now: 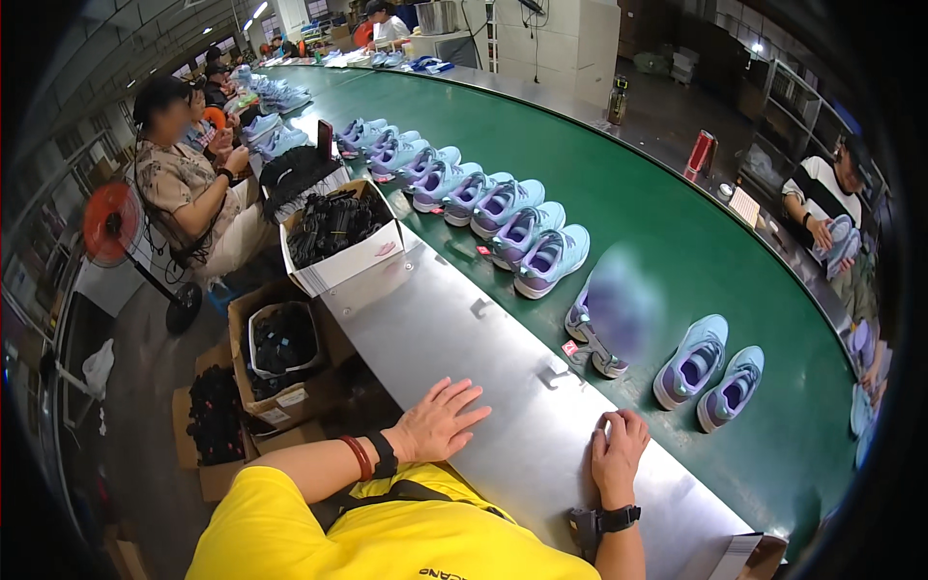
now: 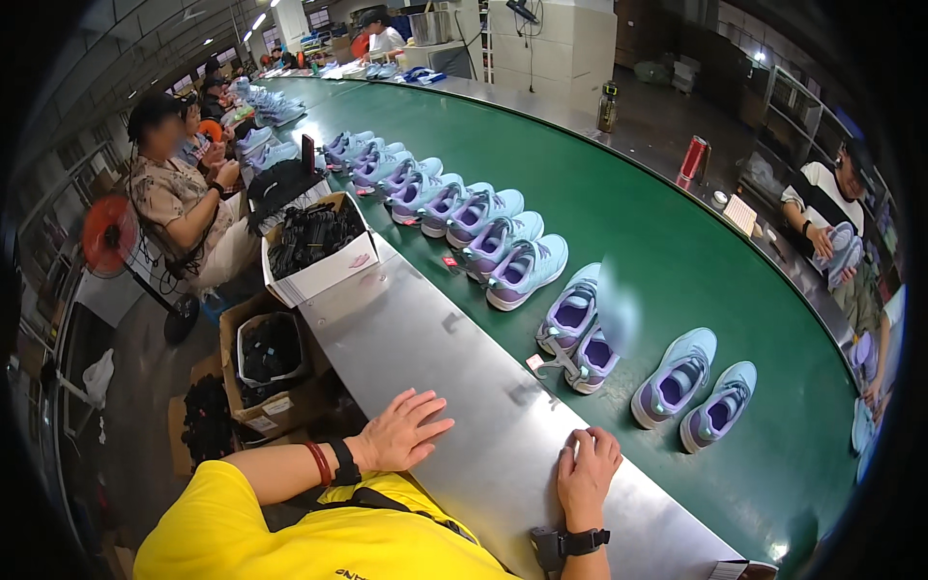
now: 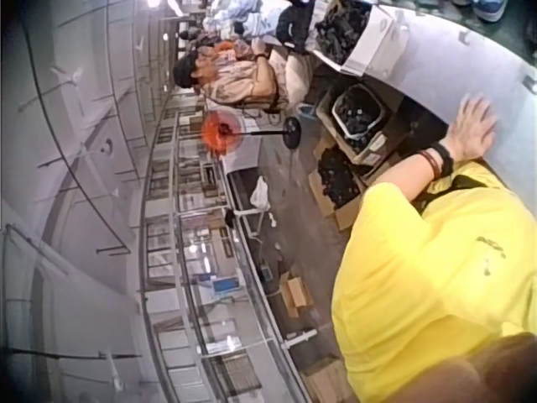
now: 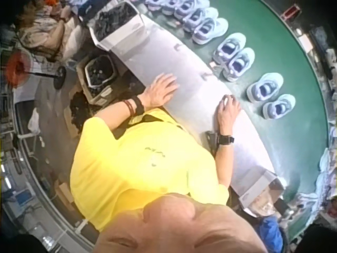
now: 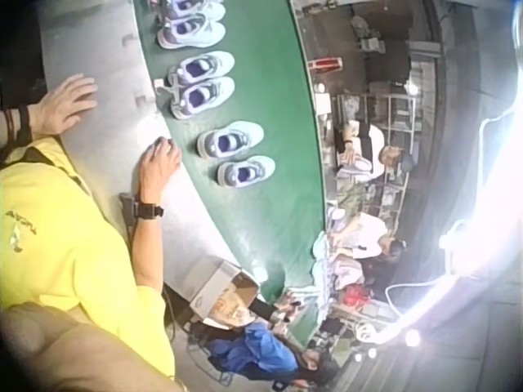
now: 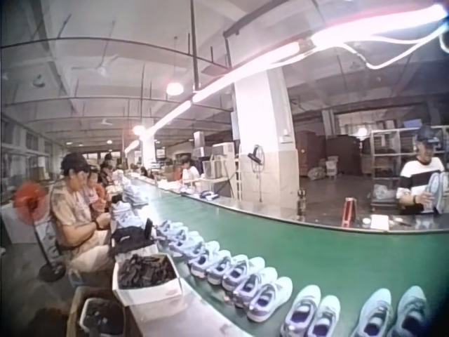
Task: The person attaches black plastic tags to pairs of light blue and purple sneakers moving along a green conveyor belt in a factory setting. The person picks up tags from a nearby box and clips them onto the shoes one by one as they pass by.
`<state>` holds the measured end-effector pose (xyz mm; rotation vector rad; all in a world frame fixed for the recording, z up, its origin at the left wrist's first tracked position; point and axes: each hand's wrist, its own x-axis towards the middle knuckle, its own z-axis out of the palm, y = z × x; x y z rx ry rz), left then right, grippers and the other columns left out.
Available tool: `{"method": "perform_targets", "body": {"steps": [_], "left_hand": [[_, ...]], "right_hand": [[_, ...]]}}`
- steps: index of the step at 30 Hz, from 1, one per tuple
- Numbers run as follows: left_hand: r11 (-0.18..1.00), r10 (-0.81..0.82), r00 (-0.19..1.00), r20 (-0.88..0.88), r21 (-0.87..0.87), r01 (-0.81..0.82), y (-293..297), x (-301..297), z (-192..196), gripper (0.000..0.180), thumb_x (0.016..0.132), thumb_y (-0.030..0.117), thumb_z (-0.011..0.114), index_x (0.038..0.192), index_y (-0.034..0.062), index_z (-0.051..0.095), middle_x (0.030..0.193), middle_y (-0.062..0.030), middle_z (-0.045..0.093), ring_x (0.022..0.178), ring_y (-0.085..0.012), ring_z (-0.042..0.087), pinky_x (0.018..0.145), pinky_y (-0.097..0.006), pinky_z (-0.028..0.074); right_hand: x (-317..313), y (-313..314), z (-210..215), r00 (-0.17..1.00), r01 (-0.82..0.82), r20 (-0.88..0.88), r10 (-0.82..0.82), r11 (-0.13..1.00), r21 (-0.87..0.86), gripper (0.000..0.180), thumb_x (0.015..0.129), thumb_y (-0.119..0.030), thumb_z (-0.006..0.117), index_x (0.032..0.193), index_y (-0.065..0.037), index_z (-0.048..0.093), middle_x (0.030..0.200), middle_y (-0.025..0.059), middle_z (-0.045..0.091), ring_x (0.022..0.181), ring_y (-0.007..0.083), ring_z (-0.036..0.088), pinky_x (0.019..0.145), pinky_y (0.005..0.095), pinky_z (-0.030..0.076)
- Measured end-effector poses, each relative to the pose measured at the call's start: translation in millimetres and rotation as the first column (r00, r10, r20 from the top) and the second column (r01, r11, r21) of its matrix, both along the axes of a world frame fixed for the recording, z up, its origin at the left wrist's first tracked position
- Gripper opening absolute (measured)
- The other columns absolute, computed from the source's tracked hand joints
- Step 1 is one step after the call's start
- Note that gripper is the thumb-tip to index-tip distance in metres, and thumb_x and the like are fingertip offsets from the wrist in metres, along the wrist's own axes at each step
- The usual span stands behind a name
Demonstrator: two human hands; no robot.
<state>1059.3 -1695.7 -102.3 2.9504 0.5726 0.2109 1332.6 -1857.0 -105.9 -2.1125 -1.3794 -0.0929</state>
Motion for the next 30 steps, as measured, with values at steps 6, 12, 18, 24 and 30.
{"method": "perform_targets", "body": {"steps": [6, 12, 18, 24, 30], "left_hand": [[0.998, -0.058, 0.997, -0.045, 0.017, 0.059, -3.0, 9.3, 7.6, 0.05, 0.087, 0.032, 0.053, 0.133, 0.0144, 0.047, 0.141, -0.0161, 0.036, 0.134, -0.0335, 0.028, 0.112, -0.051, 0.016], [0.998, -0.065, 0.997, -0.049, 0.006, 0.065, -6.2, 14.1, 9.9, 0.052, 0.084, 0.033, 0.054, 0.133, 0.0151, 0.048, 0.141, -0.0166, 0.037, 0.134, -0.0344, 0.029, 0.112, -0.051, 0.017], [0.998, -0.065, 0.998, -0.017, -0.01, 0.064, -12.4, 15.8, 10.4, 0.052, 0.082, 0.028, 0.055, 0.132, 0.0155, 0.049, 0.141, -0.016, 0.039, 0.134, -0.0342, 0.031, 0.112, -0.052, 0.018], [0.998, -0.057, 0.997, 0.056, -0.031, 0.058, -19.5, 17.3, 8.4, 0.053, 0.077, 0.02, 0.057, 0.13, 0.0148, 0.052, 0.143, -0.0147, 0.039, 0.135, -0.0321, 0.031, 0.113, -0.051, 0.02], [0.999, -0.048, 0.992, 0.117, -0.013, 0.05, -25.6, 17.0, 1.7, 0.052, 0.075, 0.016, 0.056, 0.127, 0.0154, 0.054, 0.142, -0.0143, 0.04, 0.135, -0.032, 0.032, 0.113, -0.051, 0.021]], "right_hand": [[11.0, -11.5, -6.6, 0.997, -0.009, -0.07, 0.014, 0.998, 0.07, 0.022, 0.074, -0.006, 0.061, 0.095, -0.005, 0.059, 0.108, 0.0127, 0.054, 0.106, 0.0323, 0.048, 0.092, 0.0415, 0.036], [15.1, -18.7, 1.5, 0.994, -0.014, -0.104, 0.02, 0.998, 0.056, 0.023, 0.072, -0.008, 0.064, 0.095, -0.007, 0.06, 0.109, 0.0105, 0.055, 0.108, 0.0318, 0.049, 0.091, 0.0428, 0.037], [20.7, -25.9, 1.0, 0.989, -0.025, -0.144, 0.033, 0.998, 0.057, 0.021, 0.073, -0.007, 0.064, 0.093, -0.007, 0.061, 0.111, 0.0111, 0.055, 0.112, 0.0332, 0.048, 0.094, 0.0436, 0.036], [24.0, -40.3, -9.8, 0.979, -0.022, -0.2, 0.043, 0.994, 0.104, 0.015, 0.074, -0.005, 0.062, 0.088, -0.006, 0.061, 0.109, 0.014, 0.056, 0.113, 0.0363, 0.048, 0.096, 0.0458, 0.036], [24.4, -51.9, -12.0, 0.978, -0.067, -0.193, 0.08, 0.995, 0.077, 0.01, 0.08, -0.001, 0.055, 0.088, -0.002, 0.058, 0.112, 0.015, 0.053, 0.11, 0.0328, 0.046, 0.097, 0.0415, 0.035]]}}
